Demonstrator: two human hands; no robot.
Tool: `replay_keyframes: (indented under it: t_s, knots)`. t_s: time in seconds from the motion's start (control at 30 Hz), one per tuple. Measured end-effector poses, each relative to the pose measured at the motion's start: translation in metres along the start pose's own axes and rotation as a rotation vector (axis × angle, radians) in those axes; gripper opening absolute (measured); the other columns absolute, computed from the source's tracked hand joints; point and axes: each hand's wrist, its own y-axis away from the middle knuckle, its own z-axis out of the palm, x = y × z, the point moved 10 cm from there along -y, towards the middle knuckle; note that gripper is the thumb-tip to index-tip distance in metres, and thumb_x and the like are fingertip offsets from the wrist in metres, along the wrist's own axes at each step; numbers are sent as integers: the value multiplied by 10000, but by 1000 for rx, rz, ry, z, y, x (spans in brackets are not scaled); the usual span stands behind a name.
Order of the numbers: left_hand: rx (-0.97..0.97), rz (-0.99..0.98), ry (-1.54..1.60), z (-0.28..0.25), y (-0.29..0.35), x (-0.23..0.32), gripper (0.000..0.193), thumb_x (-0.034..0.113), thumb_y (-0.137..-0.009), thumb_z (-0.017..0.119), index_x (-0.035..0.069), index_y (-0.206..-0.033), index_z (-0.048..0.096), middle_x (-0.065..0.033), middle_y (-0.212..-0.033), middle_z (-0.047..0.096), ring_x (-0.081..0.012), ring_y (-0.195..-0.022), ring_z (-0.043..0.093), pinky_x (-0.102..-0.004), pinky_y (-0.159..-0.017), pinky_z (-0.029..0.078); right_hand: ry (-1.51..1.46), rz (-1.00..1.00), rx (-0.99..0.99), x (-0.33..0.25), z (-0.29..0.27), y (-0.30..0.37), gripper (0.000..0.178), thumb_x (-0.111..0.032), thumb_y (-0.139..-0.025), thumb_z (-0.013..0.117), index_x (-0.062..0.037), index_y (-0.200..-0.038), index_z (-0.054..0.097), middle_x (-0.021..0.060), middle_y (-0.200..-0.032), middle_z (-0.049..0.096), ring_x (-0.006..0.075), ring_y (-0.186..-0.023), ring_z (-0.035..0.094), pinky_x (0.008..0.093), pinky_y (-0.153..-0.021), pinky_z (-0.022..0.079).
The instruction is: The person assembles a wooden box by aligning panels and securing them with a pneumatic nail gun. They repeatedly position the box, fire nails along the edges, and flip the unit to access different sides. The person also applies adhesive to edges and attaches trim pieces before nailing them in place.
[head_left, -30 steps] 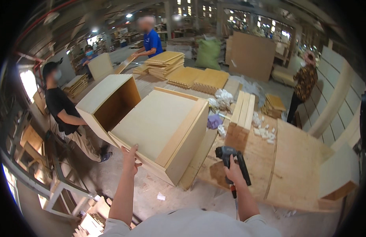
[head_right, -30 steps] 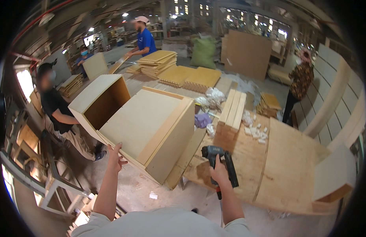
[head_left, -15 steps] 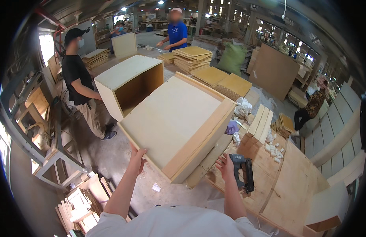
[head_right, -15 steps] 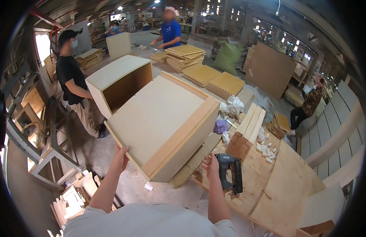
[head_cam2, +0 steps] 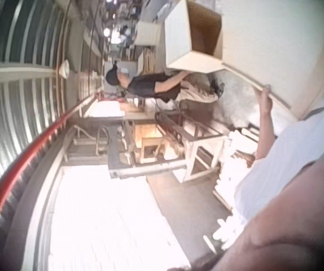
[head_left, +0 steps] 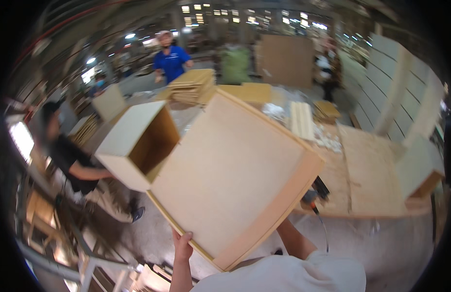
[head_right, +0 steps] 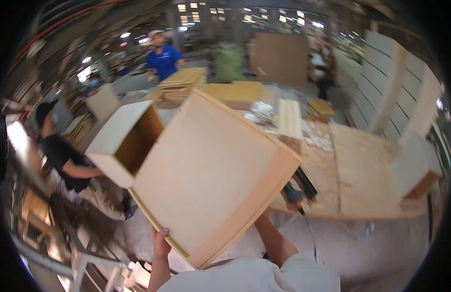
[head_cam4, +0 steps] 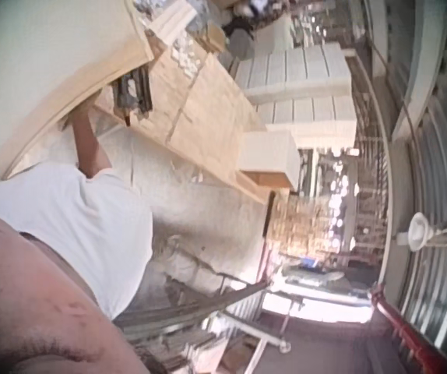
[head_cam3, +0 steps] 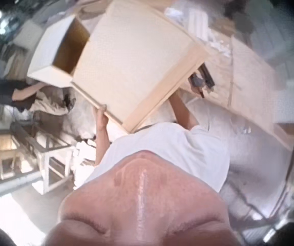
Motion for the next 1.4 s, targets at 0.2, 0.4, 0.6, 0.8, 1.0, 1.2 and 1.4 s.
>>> replay_keyframes:
  t_s: [0.2,0.4,0.6,0.8,1.0,1.2,1.4]
  knots:
    - [-297,-31,16,125,-38,23,759,148,-688,608,53,-1383,319,-125,-1222,502,-265,-1105,535,-397,-920,475,28,-250,180,-123,-30,51,586,-520,-947,356,-51,-1291,431,105,-1186,557,234,-1105,541,389,-924,462]
    - [-697,-154,72,320,-19,-44,788,89,-705,612,71,-1409,258,-130,-1255,470,-252,-1159,489,-398,-955,439,94,-569,395,-301,-95,134,542,-482,-951,363,-50,-1269,442,107,-1168,564,227,-1077,551,377,-903,470]
    - [-973,-336,135,516,12,-118,802,37,-753,601,78,-1429,173,-126,-1288,428,-236,-1201,448,-376,-1000,395,159,-797,538,-461,-148,167,499,-445,-956,370,-48,-1247,454,109,-1149,571,219,-1049,562,366,-883,478]
    - [-1142,-169,98,681,14,-172,947,107,-788,625,97,-1481,-21,-110,-1356,386,-208,-1159,453,-355,-870,466,234,-976,610,-611,-197,148,456,-408,-960,378,-47,-1224,465,112,-1131,578,211,-1021,572,354,-862,486]
    - [-1124,-355,-217,775,-25,-214,1081,318,-787,644,130,-1475,-169,-112,-1433,326,-277,-1230,425,-497,-790,500,35,-1030,896,-643,-243,118,437,-355,-955,373,-24,-1224,468,117,-1169,557,221,-1051,546,360,-899,455]
    - [-1134,-438,-353,829,-44,-245,1163,434,-785,632,66,-1424,-267,-214,-1424,344,-397,-1302,336,-560,-817,487,365,-1125,917,-635,-213,127,494,-300,-949,402,5,-1338,414,160,-1415,383,261,-1347,316,366,-1112,231]
    - [-1176,-158,-437,770,-69,-250,820,374,-857,615,12,-1448,176,-133,-1028,616,-227,-967,572,-357,-691,507,894,-1279,310,-530,-20,96,246,-152,-930,420,6,-1085,529,80,-936,554,160,-874,513,292,-796,415]
